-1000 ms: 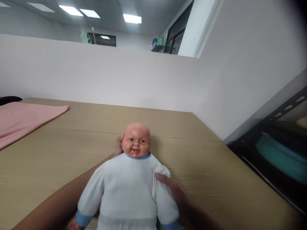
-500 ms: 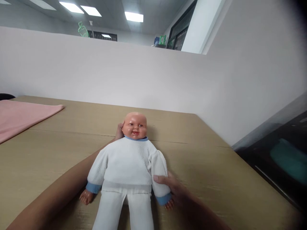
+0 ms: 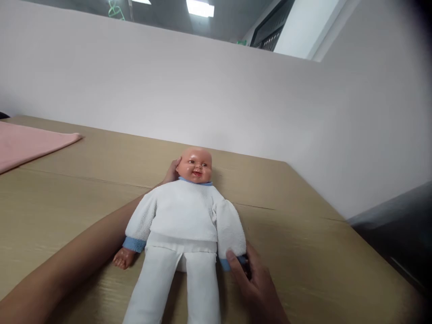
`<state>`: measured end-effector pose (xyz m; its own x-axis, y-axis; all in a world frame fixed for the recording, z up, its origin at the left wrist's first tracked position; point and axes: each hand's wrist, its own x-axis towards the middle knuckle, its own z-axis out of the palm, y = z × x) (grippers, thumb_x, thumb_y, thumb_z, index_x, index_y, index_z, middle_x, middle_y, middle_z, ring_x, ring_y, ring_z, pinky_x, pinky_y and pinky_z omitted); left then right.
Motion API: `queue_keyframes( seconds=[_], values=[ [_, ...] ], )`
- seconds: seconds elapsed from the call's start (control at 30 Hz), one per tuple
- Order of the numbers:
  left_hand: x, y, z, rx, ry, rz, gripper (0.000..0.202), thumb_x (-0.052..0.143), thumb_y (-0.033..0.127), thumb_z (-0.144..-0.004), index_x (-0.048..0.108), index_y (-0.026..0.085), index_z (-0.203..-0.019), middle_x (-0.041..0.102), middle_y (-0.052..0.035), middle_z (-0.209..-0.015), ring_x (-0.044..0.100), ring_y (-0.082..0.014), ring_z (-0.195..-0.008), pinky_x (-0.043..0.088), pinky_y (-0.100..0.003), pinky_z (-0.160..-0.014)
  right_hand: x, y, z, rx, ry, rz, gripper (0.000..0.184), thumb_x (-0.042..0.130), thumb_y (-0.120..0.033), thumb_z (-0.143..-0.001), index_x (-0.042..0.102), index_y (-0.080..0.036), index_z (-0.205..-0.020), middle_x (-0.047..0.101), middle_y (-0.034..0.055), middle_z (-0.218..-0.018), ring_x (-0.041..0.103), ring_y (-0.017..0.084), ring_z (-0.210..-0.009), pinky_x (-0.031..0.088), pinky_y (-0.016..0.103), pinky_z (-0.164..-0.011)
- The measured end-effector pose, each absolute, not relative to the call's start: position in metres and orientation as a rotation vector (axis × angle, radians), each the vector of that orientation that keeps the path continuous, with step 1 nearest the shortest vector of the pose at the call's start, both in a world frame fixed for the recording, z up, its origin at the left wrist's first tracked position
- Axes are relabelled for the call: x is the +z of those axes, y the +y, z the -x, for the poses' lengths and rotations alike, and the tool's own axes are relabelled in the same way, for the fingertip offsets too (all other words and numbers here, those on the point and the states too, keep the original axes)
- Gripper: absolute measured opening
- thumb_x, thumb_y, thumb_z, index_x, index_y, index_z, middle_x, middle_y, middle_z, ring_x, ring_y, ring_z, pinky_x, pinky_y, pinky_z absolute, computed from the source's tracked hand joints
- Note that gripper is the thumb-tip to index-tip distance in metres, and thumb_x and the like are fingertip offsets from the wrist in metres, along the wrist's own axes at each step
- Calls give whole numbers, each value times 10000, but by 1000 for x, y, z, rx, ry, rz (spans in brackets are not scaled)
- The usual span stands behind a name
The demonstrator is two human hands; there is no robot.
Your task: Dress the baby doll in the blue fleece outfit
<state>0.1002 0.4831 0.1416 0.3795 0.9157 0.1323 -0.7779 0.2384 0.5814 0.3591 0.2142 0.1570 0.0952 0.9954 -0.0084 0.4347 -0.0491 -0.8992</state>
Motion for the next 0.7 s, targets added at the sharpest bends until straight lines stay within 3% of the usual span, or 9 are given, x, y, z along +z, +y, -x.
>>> queue_keyframes(
  seconds=[0.07, 0.17, 0.37, 0.7],
  values=[
    [140, 485, -94, 1168, 256, -689, 660, 691, 556, -970, 726, 69, -1414, 805, -226, -1378, 668, -449, -1454, 430, -608, -1328, 153, 217, -362, 888, -1491, 1617, 633, 645, -774, -983, 756, -225, -1279, 811, 126, -1138, 759, 353, -1035, 619, 424, -892],
    [139, 486, -86, 1067, 305, -733, 677, 675, 560, -995, 730, 35, -1418, 800, -238, -1387, 665, -443, -1464, 422, -570, -1339, 152, 219, -362, 882, -1523, 1662, 644, 621, -802, -969, 774, -221, -1200, 819, 126, -1065, 763, 352, -954, 623, 441, -839],
    [143, 484, -79, 863, 427, -741, 701, 685, 663, -980, 791, 85, -1362, 847, -197, -1286, 717, -461, -1391, 478, -554, -1298, 155, 223, -364, 882, -1512, 1664, 666, 619, -823, -959, 793, -227, -1200, 823, 135, -1084, 770, 380, -1009, 623, 461, -864],
    [143, 486, -86, 850, 438, -777, 741, 576, 676, -1055, 723, 84, -1476, 792, -209, -1418, 628, -423, -1512, 405, -535, -1355, 154, 221, -367, 906, -1542, 1608, 623, 637, -765, -1006, 787, -226, -1279, 820, 137, -1146, 755, 381, -1073, 611, 461, -922]
  ],
)
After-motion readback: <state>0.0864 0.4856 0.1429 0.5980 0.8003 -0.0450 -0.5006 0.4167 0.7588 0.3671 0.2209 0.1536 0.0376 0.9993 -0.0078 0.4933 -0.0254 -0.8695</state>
